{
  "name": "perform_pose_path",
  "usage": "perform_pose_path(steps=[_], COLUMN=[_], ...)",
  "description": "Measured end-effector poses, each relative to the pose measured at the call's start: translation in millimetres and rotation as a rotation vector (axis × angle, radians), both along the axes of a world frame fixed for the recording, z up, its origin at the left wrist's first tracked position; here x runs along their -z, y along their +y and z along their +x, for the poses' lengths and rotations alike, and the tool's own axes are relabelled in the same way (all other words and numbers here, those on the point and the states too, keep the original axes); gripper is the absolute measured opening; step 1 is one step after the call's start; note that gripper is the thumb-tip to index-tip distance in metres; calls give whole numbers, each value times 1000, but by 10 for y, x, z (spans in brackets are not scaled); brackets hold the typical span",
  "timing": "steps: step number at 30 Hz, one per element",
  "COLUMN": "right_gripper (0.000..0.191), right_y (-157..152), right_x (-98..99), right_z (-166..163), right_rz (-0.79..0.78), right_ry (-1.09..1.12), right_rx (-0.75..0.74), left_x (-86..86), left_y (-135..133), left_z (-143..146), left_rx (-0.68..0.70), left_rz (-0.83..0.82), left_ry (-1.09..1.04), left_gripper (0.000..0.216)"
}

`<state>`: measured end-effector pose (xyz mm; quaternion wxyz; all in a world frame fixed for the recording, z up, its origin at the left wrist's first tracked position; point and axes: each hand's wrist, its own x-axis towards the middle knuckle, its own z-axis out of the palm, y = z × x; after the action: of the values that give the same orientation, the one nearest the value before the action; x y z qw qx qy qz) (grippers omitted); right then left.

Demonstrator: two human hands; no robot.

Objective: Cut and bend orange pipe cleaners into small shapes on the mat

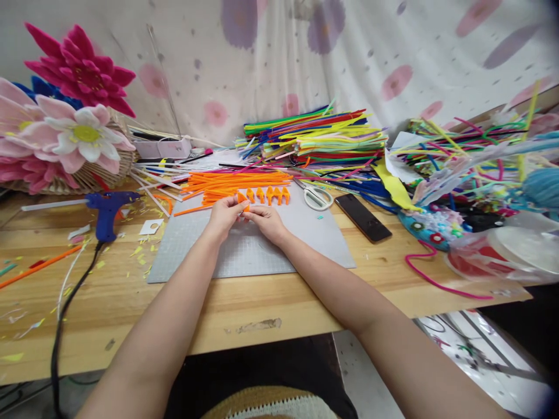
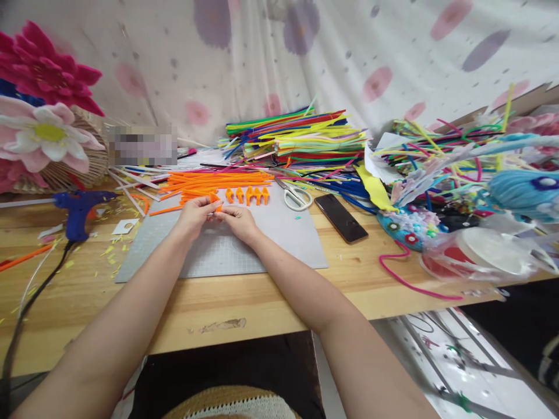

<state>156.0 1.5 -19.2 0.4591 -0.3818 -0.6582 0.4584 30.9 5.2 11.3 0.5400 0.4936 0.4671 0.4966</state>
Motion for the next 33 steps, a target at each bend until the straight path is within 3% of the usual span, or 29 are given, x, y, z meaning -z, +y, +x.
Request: perform_pose_path(steps=[15,20,27,33], right_gripper=[15,16,23,27], right_y=[-34,-10,-22,-34], right_x=[73,36,-114,-114], right_z=[-26,-14,70,77], right_rz=[18,-66,-192,-174], right_ry=[-93,-42,-56,-41], right_rx=[59,0,-156,-179], left_x=[-55,-1,36,132], left_y=[-20,-15,30,79], left_z=[-26,-31,-121,-127], left_rx=[-18,4,-105,-179], left_rz=[-192,-225,-61,69], left_ry=[130,81,-1,106], left_gripper=[20,20,37,28])
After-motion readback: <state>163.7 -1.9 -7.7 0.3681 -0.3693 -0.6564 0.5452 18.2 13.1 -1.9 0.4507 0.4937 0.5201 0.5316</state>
